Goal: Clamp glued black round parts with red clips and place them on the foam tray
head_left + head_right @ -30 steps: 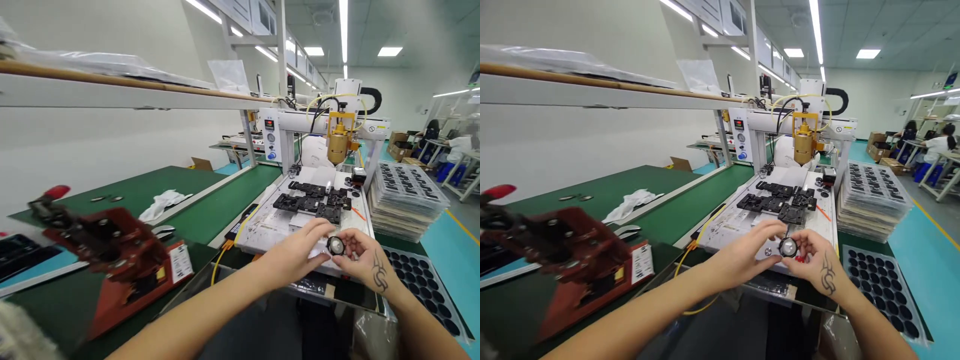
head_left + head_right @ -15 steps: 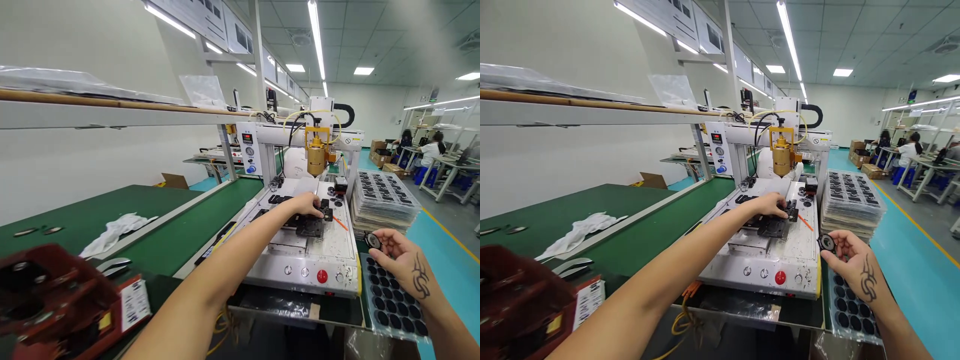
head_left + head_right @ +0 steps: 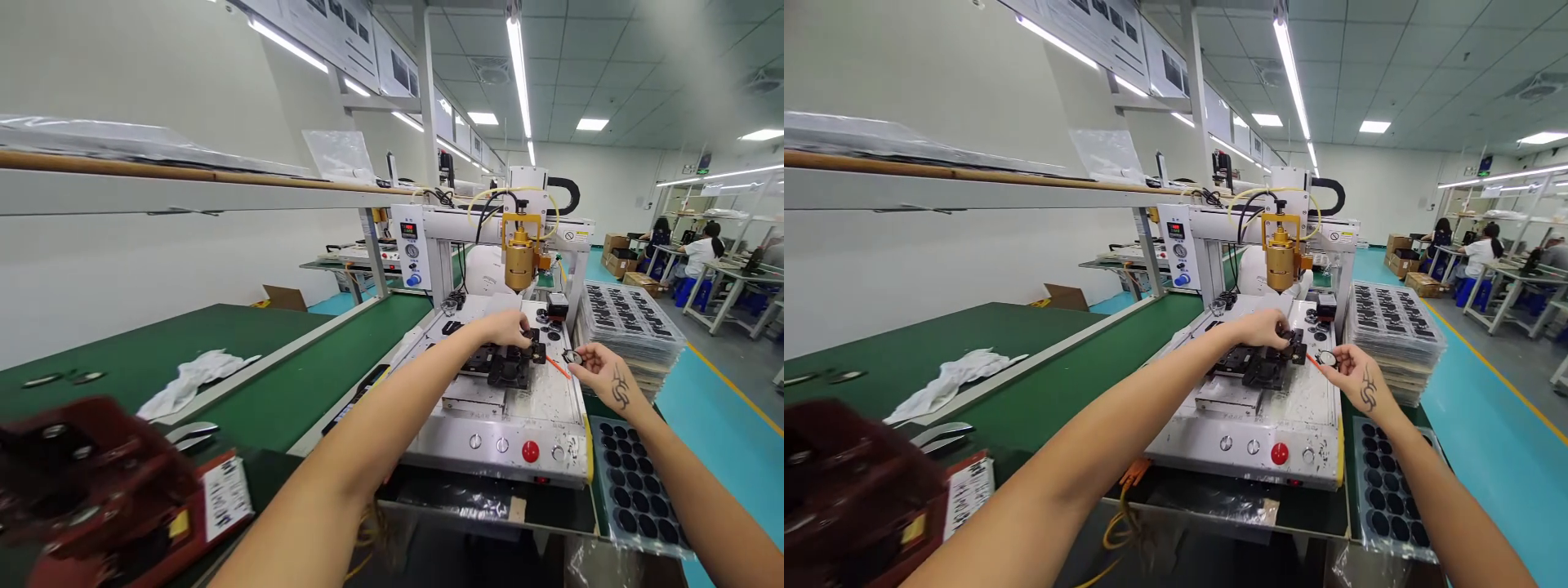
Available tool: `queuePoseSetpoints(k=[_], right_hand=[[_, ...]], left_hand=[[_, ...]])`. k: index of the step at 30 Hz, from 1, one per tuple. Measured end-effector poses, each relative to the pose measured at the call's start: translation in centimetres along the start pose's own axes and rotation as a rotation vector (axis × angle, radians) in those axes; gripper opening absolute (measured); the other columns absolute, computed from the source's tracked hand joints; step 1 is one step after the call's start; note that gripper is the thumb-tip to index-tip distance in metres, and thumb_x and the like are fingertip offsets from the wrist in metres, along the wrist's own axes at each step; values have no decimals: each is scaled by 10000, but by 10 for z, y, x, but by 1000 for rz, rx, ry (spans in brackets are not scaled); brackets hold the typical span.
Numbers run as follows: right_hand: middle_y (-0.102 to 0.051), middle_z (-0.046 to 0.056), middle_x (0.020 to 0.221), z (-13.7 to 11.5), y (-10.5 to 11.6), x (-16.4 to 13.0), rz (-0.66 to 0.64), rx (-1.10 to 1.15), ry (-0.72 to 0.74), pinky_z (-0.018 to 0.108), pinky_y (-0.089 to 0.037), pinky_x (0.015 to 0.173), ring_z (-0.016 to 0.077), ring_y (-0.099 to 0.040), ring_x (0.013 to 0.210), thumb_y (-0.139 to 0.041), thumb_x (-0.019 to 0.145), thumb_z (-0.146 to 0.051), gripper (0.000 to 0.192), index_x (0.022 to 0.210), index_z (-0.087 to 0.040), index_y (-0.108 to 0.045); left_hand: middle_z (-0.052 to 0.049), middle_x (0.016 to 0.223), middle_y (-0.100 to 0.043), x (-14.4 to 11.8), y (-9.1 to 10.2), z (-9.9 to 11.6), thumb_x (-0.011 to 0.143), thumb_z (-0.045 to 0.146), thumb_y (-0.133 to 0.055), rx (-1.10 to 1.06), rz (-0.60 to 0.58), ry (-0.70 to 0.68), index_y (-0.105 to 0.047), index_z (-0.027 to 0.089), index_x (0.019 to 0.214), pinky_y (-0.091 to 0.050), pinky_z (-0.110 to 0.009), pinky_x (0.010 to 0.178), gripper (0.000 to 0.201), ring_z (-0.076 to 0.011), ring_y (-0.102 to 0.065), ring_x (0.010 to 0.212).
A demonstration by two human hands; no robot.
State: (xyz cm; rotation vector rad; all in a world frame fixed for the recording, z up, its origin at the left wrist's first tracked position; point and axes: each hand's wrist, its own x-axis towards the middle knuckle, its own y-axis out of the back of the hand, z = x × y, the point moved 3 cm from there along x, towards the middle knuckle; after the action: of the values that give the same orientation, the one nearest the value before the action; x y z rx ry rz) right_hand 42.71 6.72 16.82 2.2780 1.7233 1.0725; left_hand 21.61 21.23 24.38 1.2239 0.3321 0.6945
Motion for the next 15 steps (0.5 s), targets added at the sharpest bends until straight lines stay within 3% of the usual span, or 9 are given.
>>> queuePoseSetpoints(k=[4,8,12,15], right_hand=[[-668,13,805,-2,-36,46,-149,-82,24,307,-471,647,191,-582,705,-839,771,-525,412,981,-194,-713],[-688,3,744,0,-62,87,-321,-173,17,284,-437,609,183,-610,667,-889,714,-397,328,902,-170,-746],[-744,28,765,3,-69,104,-444,-239,48,288,-453,608,201,-658,679,-886,753,-420,354,974,-153,-812],[-810,81,899,4,-68,105,-477,-269,94,319,-516,680,250,-715,790,-860,806,-440,338,1011,-171,-853]], left_hand=[[-75,1102,-742,-33,28,4,871,285,-778,-155,154,-59,-679,166,1139,-584,-366,911,310,-229,-716,1018],[-56,1038,-721,-77,44,11,834,343,-736,-275,257,-98,-644,197,1151,-561,-350,842,361,-205,-693,925],[-25,977,-689,-132,50,16,818,348,-725,-315,307,-95,-636,217,1132,-533,-337,785,351,-190,-647,872],[-15,983,-688,-172,51,17,831,351,-715,-303,324,-54,-639,222,1141,-526,-335,778,345,-183,-631,855]])
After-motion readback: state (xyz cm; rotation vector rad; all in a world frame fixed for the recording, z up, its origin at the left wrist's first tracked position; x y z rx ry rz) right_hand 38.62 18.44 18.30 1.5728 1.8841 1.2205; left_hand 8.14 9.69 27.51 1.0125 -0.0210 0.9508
